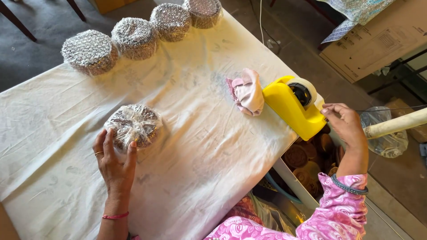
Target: The person wraps wooden bowls in plastic wrap and bubble wrap at a table.
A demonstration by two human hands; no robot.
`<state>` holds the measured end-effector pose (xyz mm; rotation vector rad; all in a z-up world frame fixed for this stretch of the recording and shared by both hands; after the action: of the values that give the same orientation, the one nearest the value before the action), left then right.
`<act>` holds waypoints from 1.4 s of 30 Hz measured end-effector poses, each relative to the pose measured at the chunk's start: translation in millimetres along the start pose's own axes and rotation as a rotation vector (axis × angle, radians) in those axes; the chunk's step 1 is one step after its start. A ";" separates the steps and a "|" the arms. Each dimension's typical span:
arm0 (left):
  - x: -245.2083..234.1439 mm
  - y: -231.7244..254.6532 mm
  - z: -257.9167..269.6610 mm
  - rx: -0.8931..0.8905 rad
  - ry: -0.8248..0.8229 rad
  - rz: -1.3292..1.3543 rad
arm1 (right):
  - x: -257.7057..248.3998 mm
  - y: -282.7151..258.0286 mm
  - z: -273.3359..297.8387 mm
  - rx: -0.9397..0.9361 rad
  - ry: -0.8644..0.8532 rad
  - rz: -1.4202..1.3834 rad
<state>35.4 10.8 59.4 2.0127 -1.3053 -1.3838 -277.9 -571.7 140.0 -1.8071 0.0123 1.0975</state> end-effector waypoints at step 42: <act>13.3 -10.7 2.6 0.060 0.070 -0.017 | -0.5 219.2 28.8 0.292 0.177 -0.435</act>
<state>39.4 5.4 43.5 2.0965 -1.3166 -1.2833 -396.5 -664.1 -22.1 -1.5420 -0.1050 0.5926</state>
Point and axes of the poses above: each hand's wrist, its own z-axis away from the middle knuckle, its own x-axis out of the palm, y = z × x, the point moved 7 cm from there along -z, towards the middle knuckle, and after that the axes turned 1 degree about z, right-handed, at the moved point
